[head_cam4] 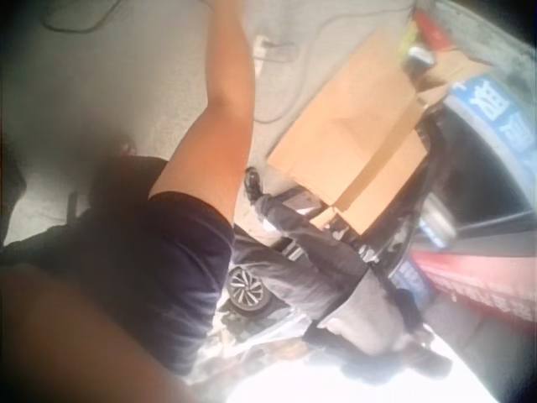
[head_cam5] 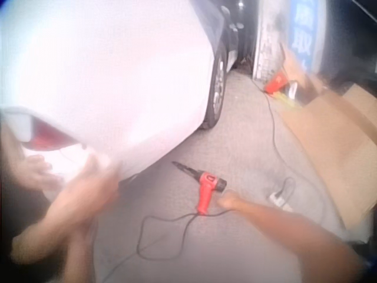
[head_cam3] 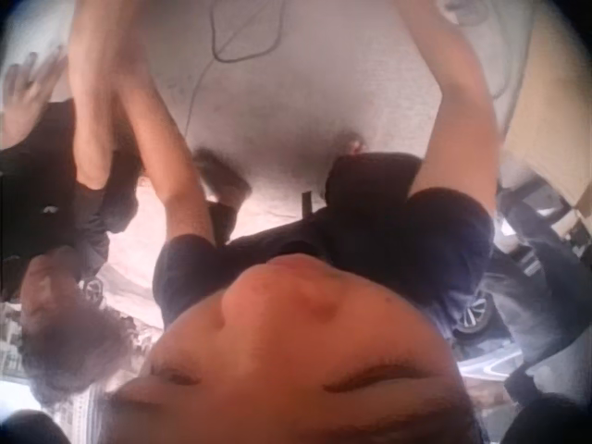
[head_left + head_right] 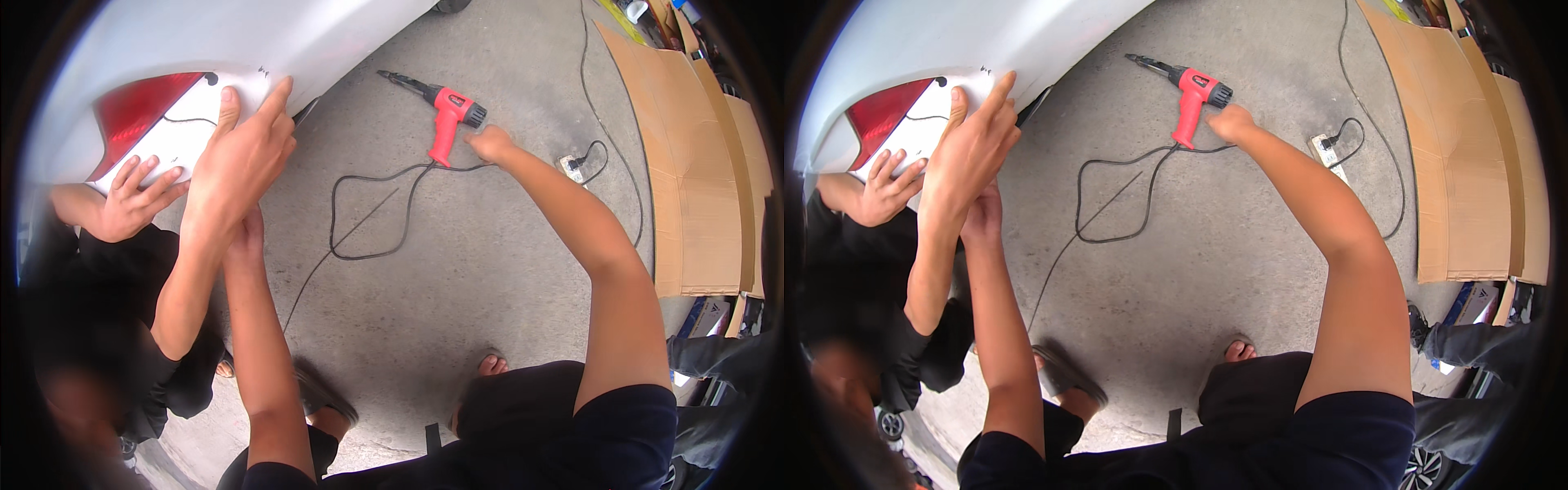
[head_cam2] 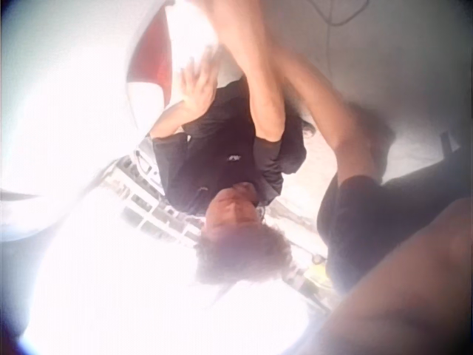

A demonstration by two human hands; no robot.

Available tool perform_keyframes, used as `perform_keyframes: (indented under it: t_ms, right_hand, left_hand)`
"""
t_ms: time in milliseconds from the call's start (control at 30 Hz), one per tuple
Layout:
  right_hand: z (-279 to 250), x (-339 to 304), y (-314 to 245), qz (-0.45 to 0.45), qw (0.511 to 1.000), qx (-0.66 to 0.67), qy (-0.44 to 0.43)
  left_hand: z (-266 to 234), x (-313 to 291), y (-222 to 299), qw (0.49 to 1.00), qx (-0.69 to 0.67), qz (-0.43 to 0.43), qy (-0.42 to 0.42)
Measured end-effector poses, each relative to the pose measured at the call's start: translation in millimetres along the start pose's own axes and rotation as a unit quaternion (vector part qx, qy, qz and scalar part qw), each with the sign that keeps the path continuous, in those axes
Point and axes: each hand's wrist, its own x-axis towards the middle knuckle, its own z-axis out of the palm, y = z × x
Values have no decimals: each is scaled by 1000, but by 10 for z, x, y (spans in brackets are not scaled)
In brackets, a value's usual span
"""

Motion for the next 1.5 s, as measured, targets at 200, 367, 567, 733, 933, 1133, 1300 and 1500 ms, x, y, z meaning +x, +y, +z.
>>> perform_keyframes:
  t_ms: [200,367,567,733,933,1133,1300,1500]
  right_hand:
    - [579,126,-150,10,999,39,34]
    - [528,224,-250,3,993,113,-28]
    - [539,571,-152,76,778,609,-134]
    - [532,609,-44,75,763,629,-126]
    - [293,325,124,-4,777,629,-14]
    - [-227,112,182,-131,714,687,-25]
    - [-616,5,169,-80,725,682,-53]
    - [-938,-578,242,-166,821,529,137]
  left_hand:
    - [-1325,-152,-877,767,605,183,109]
    - [-1766,90,-1297,458,874,148,-67]
    - [-2057,90,-1154,196,978,51,-42]
    - [-2139,20,-1126,139,985,30,-100]
    - [-1562,-456,-896,345,912,110,-192]
    - [-689,-1178,-597,511,797,109,-304]
    - [-197,-1436,-492,536,753,145,-352]
    - [338,-1575,-312,586,605,234,-486]
